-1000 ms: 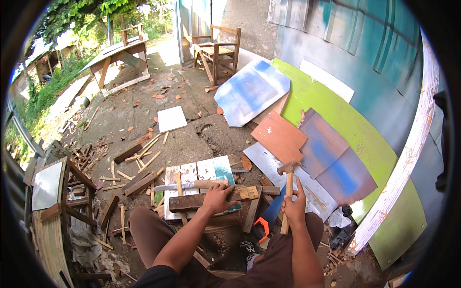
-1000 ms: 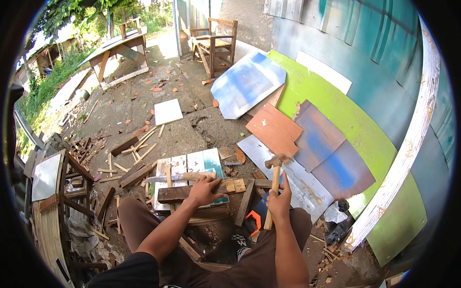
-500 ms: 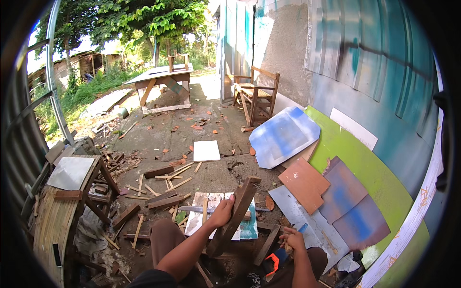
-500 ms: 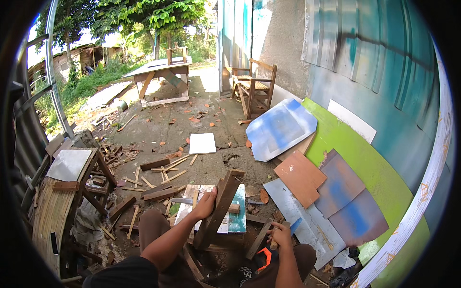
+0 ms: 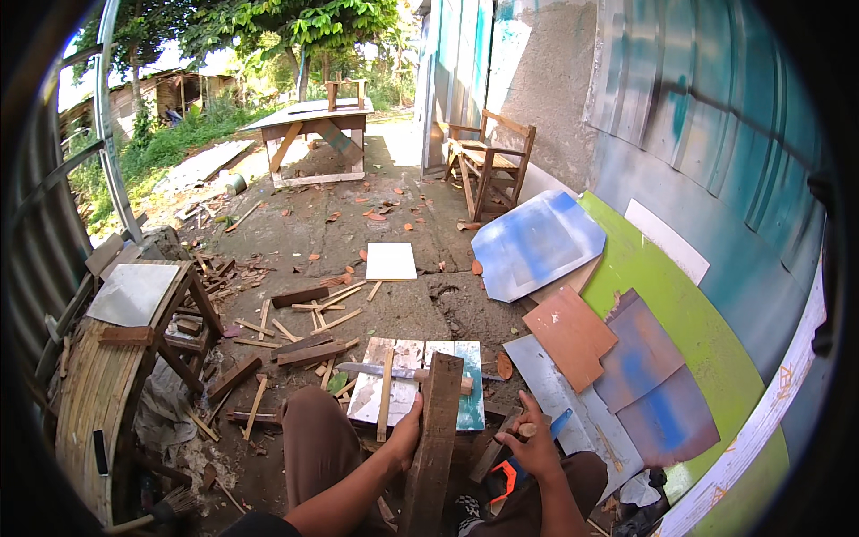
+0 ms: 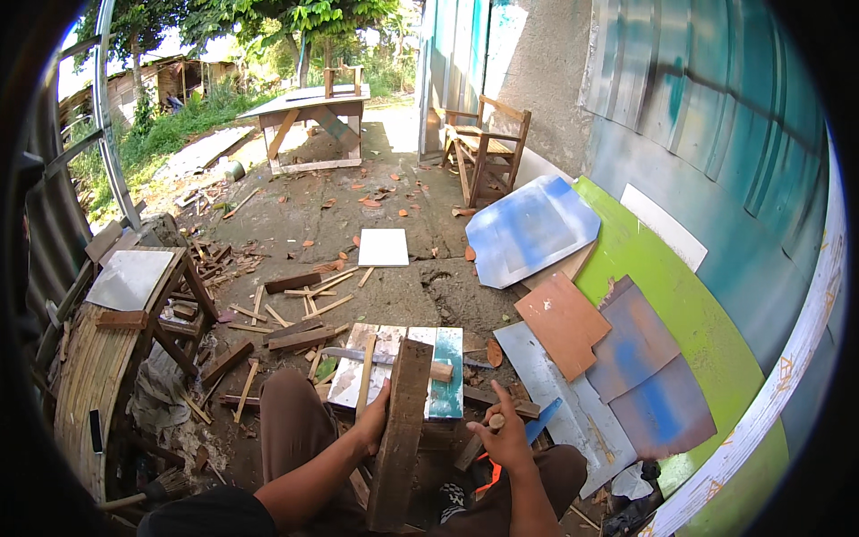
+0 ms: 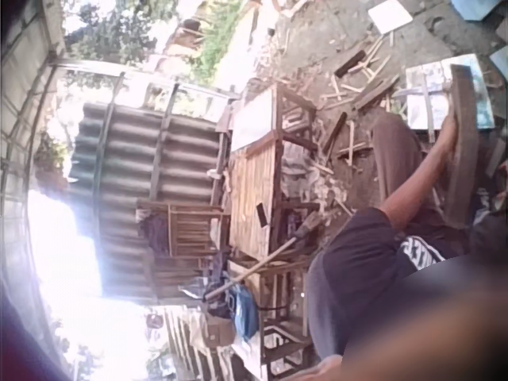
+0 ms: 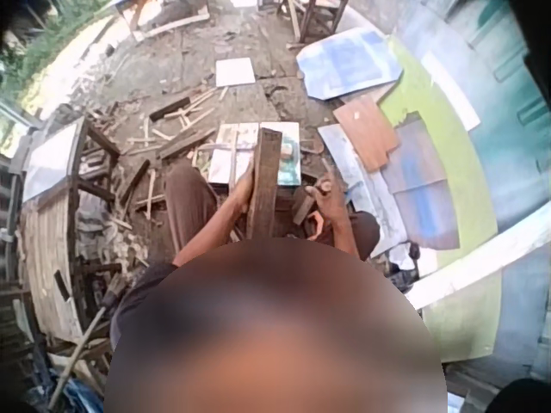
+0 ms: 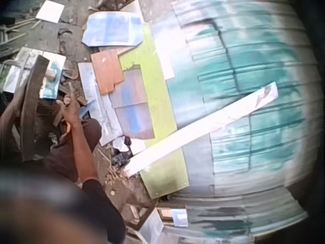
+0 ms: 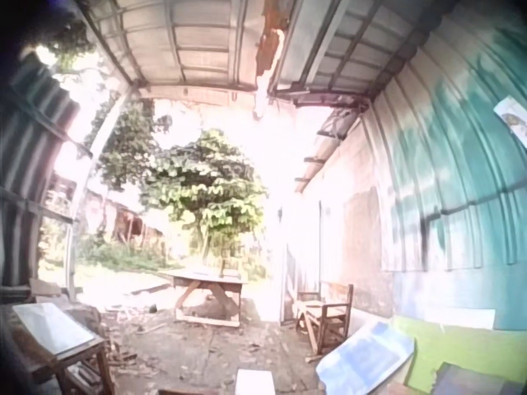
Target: The person sits on the ground and repeatedly hammers a small wooden piece placed on a larger board. They adjust the wood's position several times and continue striking it with a hammer. The person briefly picks up a small fragment from the ground and resumes hammering.
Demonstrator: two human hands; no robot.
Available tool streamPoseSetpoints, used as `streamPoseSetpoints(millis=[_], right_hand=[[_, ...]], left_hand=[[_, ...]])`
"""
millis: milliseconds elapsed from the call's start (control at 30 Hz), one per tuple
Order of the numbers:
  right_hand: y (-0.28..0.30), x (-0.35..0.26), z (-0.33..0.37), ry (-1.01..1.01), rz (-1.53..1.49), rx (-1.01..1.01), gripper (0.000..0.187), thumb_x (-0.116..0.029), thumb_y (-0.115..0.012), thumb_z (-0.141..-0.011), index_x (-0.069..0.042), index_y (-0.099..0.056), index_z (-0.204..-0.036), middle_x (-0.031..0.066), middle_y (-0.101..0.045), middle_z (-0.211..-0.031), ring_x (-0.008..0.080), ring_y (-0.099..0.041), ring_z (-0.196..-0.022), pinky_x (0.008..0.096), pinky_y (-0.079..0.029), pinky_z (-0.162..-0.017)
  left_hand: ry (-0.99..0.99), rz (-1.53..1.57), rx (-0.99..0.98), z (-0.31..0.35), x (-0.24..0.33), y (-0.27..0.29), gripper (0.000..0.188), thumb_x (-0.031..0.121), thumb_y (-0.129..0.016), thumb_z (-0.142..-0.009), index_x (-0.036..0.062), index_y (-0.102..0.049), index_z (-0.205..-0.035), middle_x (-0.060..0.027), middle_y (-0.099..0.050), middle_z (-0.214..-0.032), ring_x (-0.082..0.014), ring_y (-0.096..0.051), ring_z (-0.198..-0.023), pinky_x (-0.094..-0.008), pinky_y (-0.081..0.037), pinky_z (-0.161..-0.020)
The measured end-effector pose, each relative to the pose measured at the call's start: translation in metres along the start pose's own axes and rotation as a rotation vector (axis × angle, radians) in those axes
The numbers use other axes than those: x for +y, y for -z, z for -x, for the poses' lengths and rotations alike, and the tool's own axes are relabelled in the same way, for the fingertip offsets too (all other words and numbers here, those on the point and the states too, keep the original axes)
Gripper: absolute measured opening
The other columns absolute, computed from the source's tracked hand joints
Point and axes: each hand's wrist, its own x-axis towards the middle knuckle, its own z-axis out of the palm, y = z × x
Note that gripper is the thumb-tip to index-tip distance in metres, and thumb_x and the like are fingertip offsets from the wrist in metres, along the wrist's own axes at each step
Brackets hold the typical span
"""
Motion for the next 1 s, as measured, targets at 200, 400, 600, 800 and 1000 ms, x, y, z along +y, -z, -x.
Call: streamPoseSetpoints(millis=[200,400,600,800,1000], right_hand=[[0.008,0.006,-0.009,0.068,0.341,0.220,0.020,-0.016,-0.067,-0.102,-0.001,-0.077,-0.110,0.0132,-0.074,-0.083,0.0253,-0.065,-0.070,0.0342,-0.052,-0.073],[0.036,-0.040,-0.013,-0.035,-0.403,0.527,0.036,-0.017,-0.052,-0.113,-0.004,-0.051,-0.079,0.0041,-0.052,-0.065,0.0136,-0.047,-0.052,0.0276,-0.040,-0.051],[0.052,-0.138,-0.011,0.294,-0.791,0.379,0.052,-0.034,-0.041,-0.118,-0.012,-0.040,-0.071,-0.0002,-0.031,-0.054,0.0103,-0.026,-0.045,0.0275,-0.029,-0.045],[0.035,-0.197,-0.027,0.149,-1.042,0.165,0.057,-0.041,-0.035,-0.118,-0.013,-0.040,-0.068,-0.0018,-0.028,-0.052,0.0102,-0.023,-0.042,0.0276,-0.028,-0.042],[0.002,-0.202,-0.054,-0.081,-1.169,0.089,0.059,-0.045,-0.039,-0.117,-0.011,-0.049,-0.070,-0.0047,-0.024,-0.051,0.0086,-0.022,-0.041,0.0268,-0.026,-0.041]], left_hand=[[0.014,0.147,0.204,0.043,-0.065,0.012,0.083,0.074,-0.041,-0.105,0.0040,-0.057,-0.146,-0.0151,-0.066,-0.135,-0.0262,-0.065,-0.118,-0.0423,-0.053,-0.103],[-0.007,0.155,0.181,0.040,-0.081,0.017,0.087,0.075,-0.041,-0.105,-0.0005,-0.057,-0.146,-0.0144,-0.066,-0.136,-0.0243,-0.063,-0.121,-0.0399,-0.050,-0.105],[0.020,0.019,0.164,0.042,-0.083,0.001,0.087,0.074,-0.037,-0.107,-0.0018,-0.061,-0.143,-0.0138,-0.067,-0.135,-0.0218,-0.061,-0.121,-0.0375,-0.047,-0.107],[-0.027,0.007,0.135,0.042,-0.087,0.000,0.086,0.071,-0.036,-0.108,-0.0035,-0.062,-0.141,-0.0133,-0.068,-0.132,-0.0200,-0.061,-0.118,-0.0354,-0.047,-0.105],[-0.047,-0.025,0.070,0.043,-0.091,-0.002,0.083,0.069,-0.036,-0.110,-0.0040,-0.067,-0.134,-0.0114,-0.072,-0.124,-0.0175,-0.063,-0.112,-0.0338,-0.049,-0.101]])
